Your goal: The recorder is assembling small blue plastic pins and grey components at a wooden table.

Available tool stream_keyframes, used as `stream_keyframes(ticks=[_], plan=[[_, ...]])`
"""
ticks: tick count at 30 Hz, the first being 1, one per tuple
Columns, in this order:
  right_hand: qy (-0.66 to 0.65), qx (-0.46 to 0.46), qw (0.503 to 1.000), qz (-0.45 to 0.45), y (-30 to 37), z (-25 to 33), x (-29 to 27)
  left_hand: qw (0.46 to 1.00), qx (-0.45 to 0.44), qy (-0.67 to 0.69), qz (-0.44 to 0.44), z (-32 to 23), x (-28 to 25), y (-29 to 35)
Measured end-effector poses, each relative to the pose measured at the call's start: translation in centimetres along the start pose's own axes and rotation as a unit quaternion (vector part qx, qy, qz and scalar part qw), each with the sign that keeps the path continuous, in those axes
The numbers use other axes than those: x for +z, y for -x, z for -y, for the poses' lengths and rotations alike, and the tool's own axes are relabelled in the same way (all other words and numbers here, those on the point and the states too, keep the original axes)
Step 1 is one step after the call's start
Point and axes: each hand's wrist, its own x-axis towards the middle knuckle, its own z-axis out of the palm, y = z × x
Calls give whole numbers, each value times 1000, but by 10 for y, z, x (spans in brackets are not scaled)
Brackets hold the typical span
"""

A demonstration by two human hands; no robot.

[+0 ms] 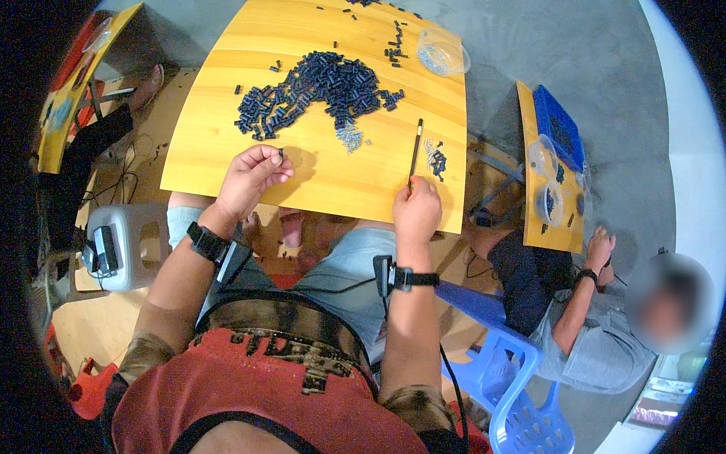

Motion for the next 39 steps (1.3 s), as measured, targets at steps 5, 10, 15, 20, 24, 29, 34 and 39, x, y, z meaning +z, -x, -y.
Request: stream_keyframes(ticks=[5,10,15,20,24,29,34,39], plan=[[-58,-26,997,-31,43,3,-18,1000,-7,-3,5,-3,5,0],[-126,19,992,-3,68,-1,-21,1000,-26,3,-16,-7,8,1],[-177,46,983,21,71,-4,-19,1000,-20,4,-20,-7,7,2],[-185,43,982,8,74,-16,-13,1000,-17,11,-21,-6,9,2],[-207,-44,976,-51,70,-9,-22,999,-20,8,-26,-7,10,2],[-139,-78,987,24,51,16,-32,1000,-16,11,-21,-6,7,2],[-140,-84,986,16,34,29,-34,1000,-17,11,-23,-5,7,1],[-89,-105,989,51,27,31,-26,1000,-18,19,-14,-5,5,1]])
